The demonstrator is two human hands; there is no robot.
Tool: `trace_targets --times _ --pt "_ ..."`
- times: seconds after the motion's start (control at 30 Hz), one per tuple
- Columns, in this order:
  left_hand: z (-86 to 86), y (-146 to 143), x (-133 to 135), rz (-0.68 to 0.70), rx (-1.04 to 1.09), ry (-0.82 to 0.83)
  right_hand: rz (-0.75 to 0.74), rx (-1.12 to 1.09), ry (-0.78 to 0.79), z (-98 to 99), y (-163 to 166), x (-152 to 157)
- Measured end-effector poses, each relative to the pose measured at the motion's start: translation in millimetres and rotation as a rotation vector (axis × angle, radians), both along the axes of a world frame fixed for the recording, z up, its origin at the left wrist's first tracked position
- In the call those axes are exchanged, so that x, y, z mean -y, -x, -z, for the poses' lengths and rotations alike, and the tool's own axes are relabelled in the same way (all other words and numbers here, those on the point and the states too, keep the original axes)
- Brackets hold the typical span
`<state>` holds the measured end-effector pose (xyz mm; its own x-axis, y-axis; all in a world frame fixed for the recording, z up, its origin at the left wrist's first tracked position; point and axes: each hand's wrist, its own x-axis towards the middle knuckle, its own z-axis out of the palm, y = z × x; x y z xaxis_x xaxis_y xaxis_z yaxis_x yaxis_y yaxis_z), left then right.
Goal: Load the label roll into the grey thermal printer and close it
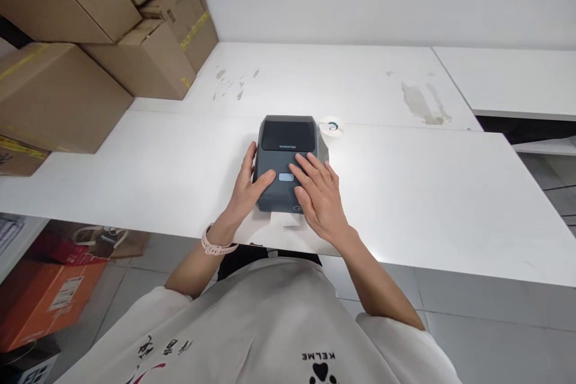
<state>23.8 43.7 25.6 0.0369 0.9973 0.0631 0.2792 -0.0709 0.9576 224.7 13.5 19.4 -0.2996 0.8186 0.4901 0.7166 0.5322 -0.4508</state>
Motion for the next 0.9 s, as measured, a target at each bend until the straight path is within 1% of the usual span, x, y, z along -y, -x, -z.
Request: trace_targets --times 0.1,0.17,0.2,0.23,0.3,0.33,0.37,0.4,0.47,0.53,0.57,0.6,0.67,0.73,0.8,0.9 --pt "6.1 -4.5 -0.3 -0.013 0.015 0.01 0.021 -0.056 -0.027 4.9 2.7 -1.4" --pt "6.3 -4.4 3.5 -0.032 -0.006 -0.016 0.038 -0.081 -0.036 5.8 4.3 -1.6" --pt "6.4 -3.7 8.1 -0.064 -0.021 -0.043 0.046 -0.085 -0.032 5.8 5.0 -1.5" --pt "7.3 -2.7 15.0 -0.121 -0.036 -0.078 0.054 -0.085 -0.024 5.7 5.7 -1.2" --pt "12.2 -0.3 34.7 -0.281 -0.044 -0.139 0.066 -0.089 -0.009 5.4 6.9 -0.7" --pt "15.9 0.9 46.4 -0.356 -0.031 -0.146 0.067 -0.098 -0.008 5.2 7.4 -0.6" --pt "19.8 1.7 58.1 -0.382 0.008 -0.111 0.066 -0.113 -0.014 5.1 7.8 -0.6" --pt "23.2 2.1 68.8 -0.309 0.057 -0.03 0.063 -0.127 -0.021 4.9 8.2 -0.7" --pt "26.3 0.1 83.5 -0.1 0.164 0.182 0.061 -0.144 -0.027 4.6 8.8 -1.2" --pt "23.5 -5.8 87.1 0.116 0.267 0.402 0.066 -0.144 -0.018 4.5 9.1 -1.6" --pt "20.6 -9.8 85.5 0.187 0.315 0.49 0.069 -0.145 -0.012 4.5 9.1 -1.7" --pt "17.3 -13.8 82.6 0.227 0.358 0.552 0.07 -0.148 -0.009 4.7 9.1 -1.8" --pt "12.1 -20.6 76.6 0.22 0.419 0.602 0.062 -0.162 -0.007 5.5 8.4 -1.8" --pt "11.3 -23.6 73.6 0.186 0.431 0.59 0.045 -0.175 -0.01 6.4 7.2 -1.9" --pt "15.2 -22.6 74.0 0.19 0.406 0.564 0.031 -0.164 -0.03 6.3 5.7 -2.0" --pt "22.7 -18.6 75.8 0.23 0.355 0.521 0.052 -0.07 -0.058 2.8 4.5 -2.0"
